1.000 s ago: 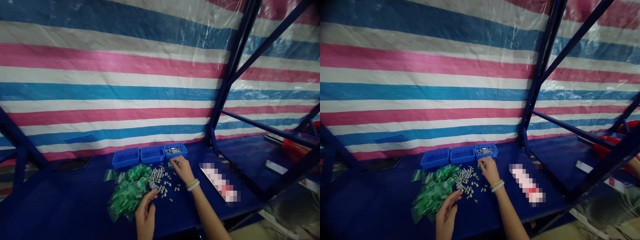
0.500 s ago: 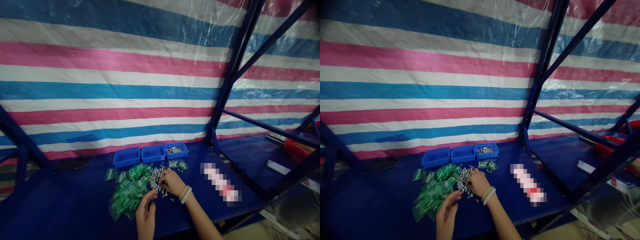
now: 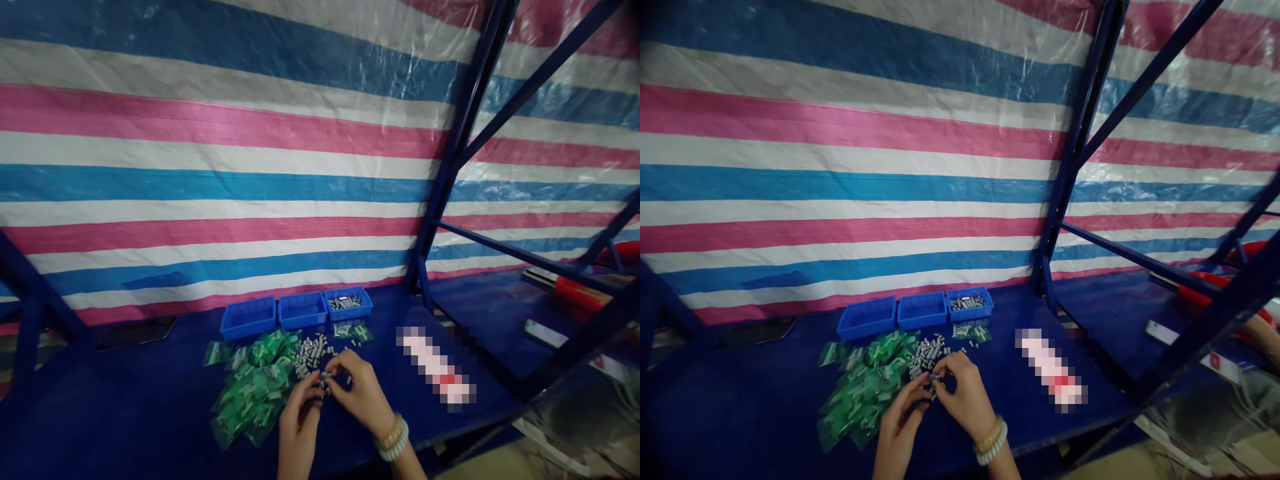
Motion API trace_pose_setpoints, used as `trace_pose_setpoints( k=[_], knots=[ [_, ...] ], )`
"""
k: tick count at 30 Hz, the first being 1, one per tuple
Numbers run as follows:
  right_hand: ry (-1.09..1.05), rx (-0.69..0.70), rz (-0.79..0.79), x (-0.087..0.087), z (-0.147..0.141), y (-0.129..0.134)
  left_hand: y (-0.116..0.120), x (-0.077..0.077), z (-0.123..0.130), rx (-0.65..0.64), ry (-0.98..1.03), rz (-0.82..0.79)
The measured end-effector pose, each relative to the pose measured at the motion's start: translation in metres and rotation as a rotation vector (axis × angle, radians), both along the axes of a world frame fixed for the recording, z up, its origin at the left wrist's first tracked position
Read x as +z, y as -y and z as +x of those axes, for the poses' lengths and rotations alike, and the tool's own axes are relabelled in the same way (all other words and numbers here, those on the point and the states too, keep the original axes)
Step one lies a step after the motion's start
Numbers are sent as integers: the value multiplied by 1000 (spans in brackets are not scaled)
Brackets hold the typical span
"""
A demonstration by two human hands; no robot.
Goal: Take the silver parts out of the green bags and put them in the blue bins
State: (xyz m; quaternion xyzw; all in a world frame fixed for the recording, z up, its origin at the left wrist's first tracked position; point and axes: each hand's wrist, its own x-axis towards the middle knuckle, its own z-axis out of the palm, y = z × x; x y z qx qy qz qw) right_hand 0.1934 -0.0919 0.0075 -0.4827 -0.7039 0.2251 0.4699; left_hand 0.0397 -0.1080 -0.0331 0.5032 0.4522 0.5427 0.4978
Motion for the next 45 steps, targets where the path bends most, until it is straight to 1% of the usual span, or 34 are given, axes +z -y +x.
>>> trace_pose_setpoints(
  k=[3,5,6,8,10,12,14,16,19,21,24,27,29,30,32,34,38,41,45],
  knots=[
    [30,6,38,7,-6,13,6,-1,7,-90,109,-106],
    [55,43,39,10,-9,18,11,-2,10,-119,218,-190],
    [62,60,37,11,-9,20,13,-2,11,-115,273,-225],
    [48,83,24,13,-9,21,16,1,10,-69,351,-270],
    [-9,93,10,14,-7,20,18,5,6,8,346,-261],
    [-78,84,-6,11,-5,17,18,8,2,88,273,-183],
    [-135,58,-31,4,-4,14,18,10,0,135,180,-79],
    [-203,32,-72,-8,-6,13,17,11,-1,120,98,-1],
    [-331,49,-129,-25,-8,10,14,12,-3,56,-1,64],
    [-364,47,-124,-30,-3,3,9,15,-9,60,-76,120],
    [-276,-46,-8,-24,16,-25,-3,20,-23,115,-276,245],
    [-75,-185,142,-11,41,-70,-16,23,-38,162,-531,374],
    [63,-273,171,-7,54,-100,-22,23,-44,154,-685,447],
    [90,-297,170,-7,59,-112,-24,21,-46,138,-755,477],
    [127,-337,176,-12,63,-128,-27,17,-47,110,-884,518],
    [152,-357,185,-20,62,-132,-27,12,-48,104,-1010,536],
    [189,-324,208,-34,51,-122,-28,3,-47,106,-1210,541],
    [179,-286,250,-35,45,-112,-31,1,-43,94,-1263,522],
    [93,-253,273,-35,40,-102,-35,1,-41,73,-1273,524]
  ],
)
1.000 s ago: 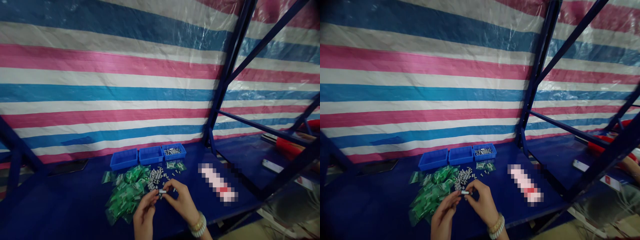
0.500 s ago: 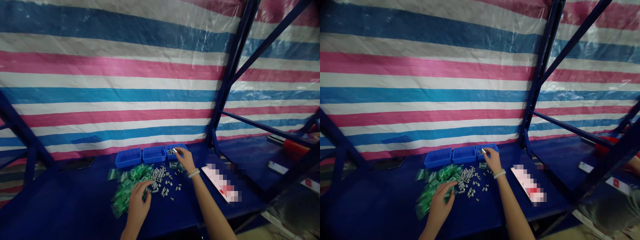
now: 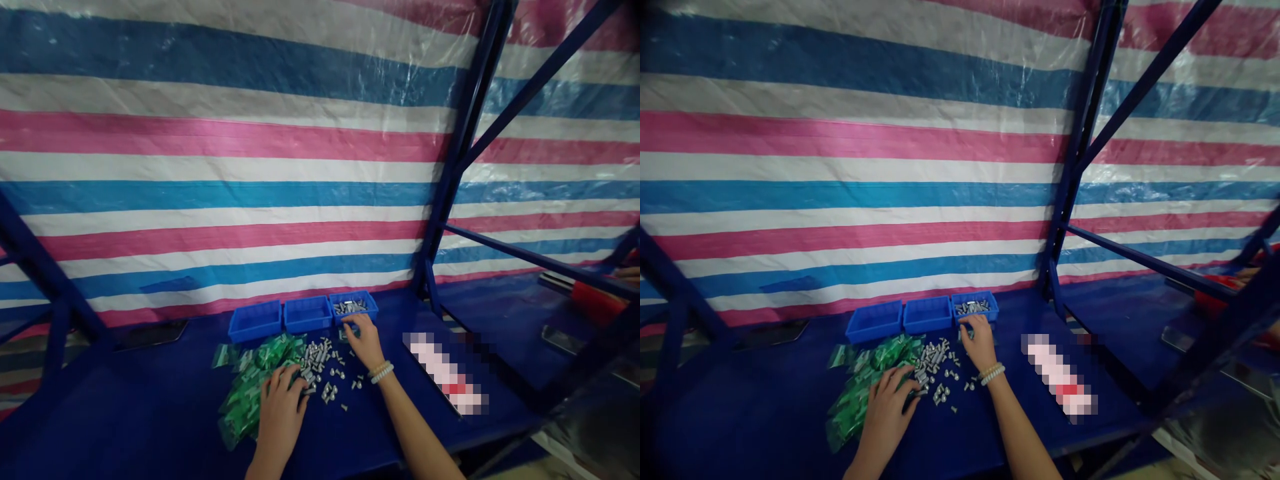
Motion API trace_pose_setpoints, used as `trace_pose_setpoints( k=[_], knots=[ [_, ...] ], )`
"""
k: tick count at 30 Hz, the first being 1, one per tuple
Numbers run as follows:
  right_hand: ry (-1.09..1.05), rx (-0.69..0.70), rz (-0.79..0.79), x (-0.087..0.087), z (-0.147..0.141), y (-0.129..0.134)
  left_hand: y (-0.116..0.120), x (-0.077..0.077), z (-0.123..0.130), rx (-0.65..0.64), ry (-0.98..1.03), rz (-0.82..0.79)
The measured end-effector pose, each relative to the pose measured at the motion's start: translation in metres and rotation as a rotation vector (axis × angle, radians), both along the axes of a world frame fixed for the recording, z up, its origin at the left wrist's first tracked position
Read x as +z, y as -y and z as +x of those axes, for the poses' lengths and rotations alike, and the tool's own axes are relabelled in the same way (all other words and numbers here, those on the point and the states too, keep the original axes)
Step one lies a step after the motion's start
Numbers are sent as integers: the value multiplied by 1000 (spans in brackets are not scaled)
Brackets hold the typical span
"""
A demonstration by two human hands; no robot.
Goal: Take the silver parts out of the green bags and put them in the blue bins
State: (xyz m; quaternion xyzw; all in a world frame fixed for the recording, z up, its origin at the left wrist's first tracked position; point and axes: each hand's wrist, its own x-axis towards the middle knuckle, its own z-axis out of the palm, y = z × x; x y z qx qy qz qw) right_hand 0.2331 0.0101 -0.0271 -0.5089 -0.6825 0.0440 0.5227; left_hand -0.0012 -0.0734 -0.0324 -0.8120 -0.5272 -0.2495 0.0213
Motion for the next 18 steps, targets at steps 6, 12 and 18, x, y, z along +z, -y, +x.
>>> trace_pose_setpoints(
  k=[6,12,18],
  knots=[
    [-52,21,-14,3,-6,8,-2,-6,-3,-69,5,39],
    [-106,42,-17,3,-9,8,6,0,-6,-106,35,51],
    [-419,418,-273,9,-18,17,-21,27,5,-217,295,146]
  ],
)
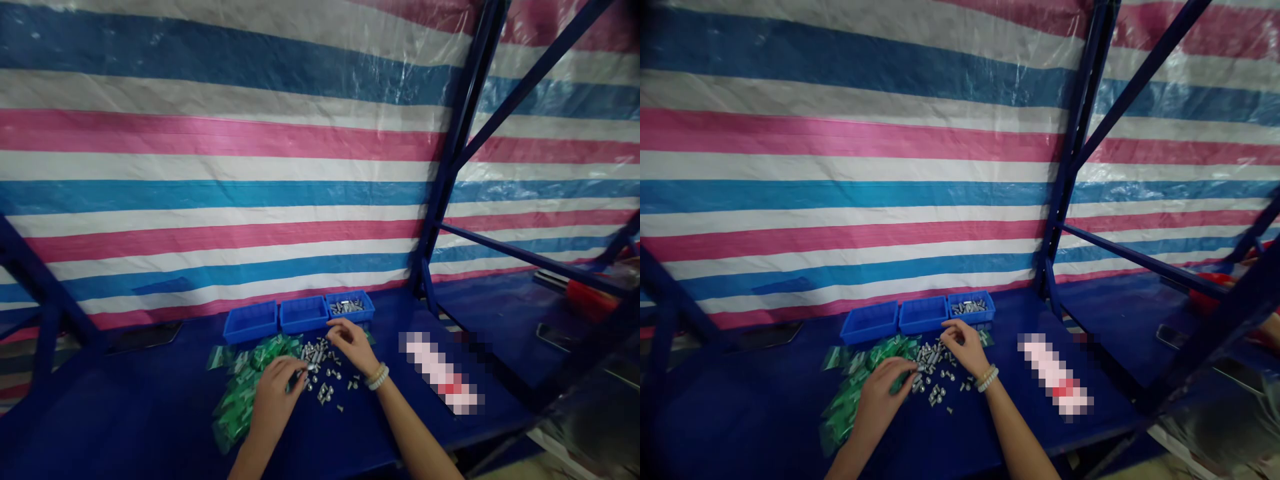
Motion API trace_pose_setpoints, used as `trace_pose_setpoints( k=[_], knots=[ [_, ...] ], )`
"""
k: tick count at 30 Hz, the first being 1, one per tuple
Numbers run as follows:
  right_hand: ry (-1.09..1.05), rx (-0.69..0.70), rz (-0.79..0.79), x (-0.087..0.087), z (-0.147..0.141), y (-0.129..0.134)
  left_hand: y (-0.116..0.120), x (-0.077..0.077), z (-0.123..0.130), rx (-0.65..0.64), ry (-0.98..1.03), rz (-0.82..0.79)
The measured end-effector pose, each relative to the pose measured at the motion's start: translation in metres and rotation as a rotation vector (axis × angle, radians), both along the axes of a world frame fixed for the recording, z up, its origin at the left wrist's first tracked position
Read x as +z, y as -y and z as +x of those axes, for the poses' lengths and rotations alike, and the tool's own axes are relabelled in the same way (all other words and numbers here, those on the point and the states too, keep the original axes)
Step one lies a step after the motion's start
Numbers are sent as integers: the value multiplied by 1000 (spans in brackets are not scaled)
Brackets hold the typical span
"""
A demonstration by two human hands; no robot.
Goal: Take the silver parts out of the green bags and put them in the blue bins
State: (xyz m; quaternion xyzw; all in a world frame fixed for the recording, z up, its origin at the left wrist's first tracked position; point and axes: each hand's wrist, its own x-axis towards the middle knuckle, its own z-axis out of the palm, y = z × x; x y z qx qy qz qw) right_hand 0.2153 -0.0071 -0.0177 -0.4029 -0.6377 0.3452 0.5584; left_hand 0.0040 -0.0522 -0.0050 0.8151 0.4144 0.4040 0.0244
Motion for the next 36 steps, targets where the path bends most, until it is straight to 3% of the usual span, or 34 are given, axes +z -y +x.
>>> trace_pose_setpoints(
  k=[3,7,10,15,20,25,30,33,36],
  knots=[
    [-99,220,-37,6,-6,6,-23,19,12,-57,91,-16],
    [-112,189,4,7,-10,8,-38,30,22,-85,180,-126],
    [-47,109,77,8,-12,7,-41,22,24,-127,283,-310],
    [101,51,207,12,-17,11,-40,5,28,-280,502,-751],
    [91,6,189,10,-19,13,-37,-1,30,-209,741,-934],
    [-112,14,57,5,-17,6,-36,1,29,-218,910,-831],
    [-300,195,-102,-2,-20,4,-32,10,29,-303,762,-654],
    [-257,201,-73,-4,-18,0,-34,14,24,-353,712,-596],
    [-63,37,65,-1,-4,-18,-42,16,12,-317,665,-519]
  ],
)
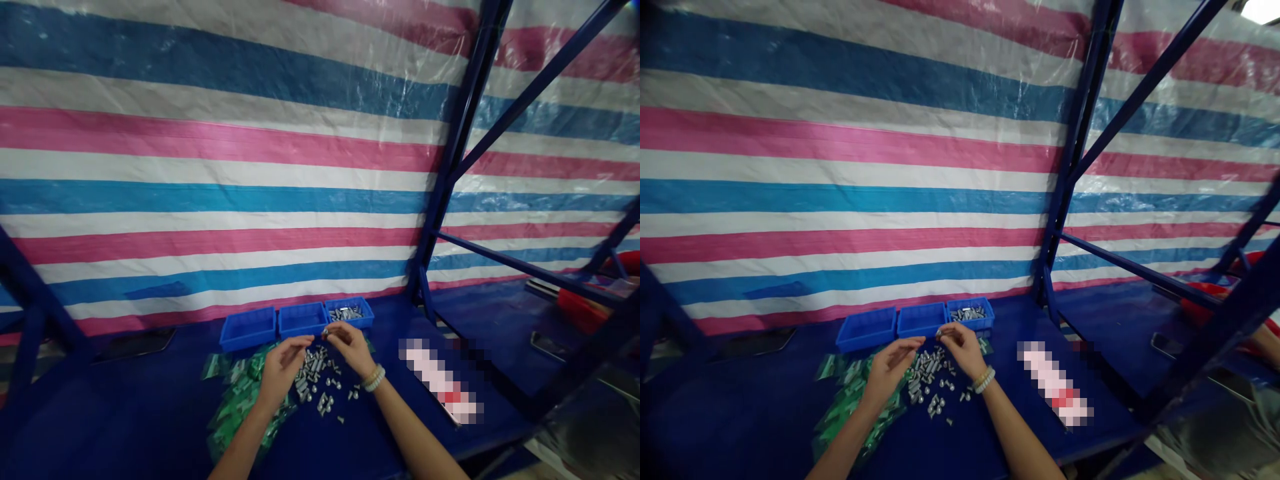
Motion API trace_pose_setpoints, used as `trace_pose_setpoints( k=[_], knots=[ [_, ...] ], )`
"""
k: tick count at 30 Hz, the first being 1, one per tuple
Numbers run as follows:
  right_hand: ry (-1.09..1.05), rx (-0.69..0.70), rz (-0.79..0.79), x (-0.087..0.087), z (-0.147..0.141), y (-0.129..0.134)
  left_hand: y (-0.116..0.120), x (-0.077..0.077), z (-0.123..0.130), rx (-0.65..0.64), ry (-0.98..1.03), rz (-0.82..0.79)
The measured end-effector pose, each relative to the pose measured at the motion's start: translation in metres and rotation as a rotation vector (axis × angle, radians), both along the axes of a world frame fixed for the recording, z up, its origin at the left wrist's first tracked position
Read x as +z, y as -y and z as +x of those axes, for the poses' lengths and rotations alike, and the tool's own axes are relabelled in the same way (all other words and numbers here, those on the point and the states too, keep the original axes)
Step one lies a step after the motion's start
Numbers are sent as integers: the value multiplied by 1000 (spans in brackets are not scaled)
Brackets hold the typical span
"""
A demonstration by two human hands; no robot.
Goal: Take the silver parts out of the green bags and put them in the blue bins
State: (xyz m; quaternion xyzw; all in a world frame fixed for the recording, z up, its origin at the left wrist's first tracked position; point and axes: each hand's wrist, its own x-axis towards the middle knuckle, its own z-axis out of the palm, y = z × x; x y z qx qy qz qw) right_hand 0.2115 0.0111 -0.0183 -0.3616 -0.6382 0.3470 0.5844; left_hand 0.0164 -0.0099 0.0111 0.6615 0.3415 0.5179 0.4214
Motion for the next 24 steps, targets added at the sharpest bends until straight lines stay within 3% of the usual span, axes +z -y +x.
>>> trace_pose_setpoints(
  k=[3,6,13,18,24],
  knots=[
    [345,-329,185,6,23,-26,-10,1,-14,41,-151,74],
    [455,-428,219,6,38,-42,-14,1,-23,39,-387,154],
    [576,-398,264,-14,21,-20,3,12,-29,-101,-920,288],
    [602,-382,271,-18,11,-12,14,16,-27,-120,-1070,310],
    [608,-367,279,-17,11,-13,16,9,-20,-118,-1157,314]
  ],
)
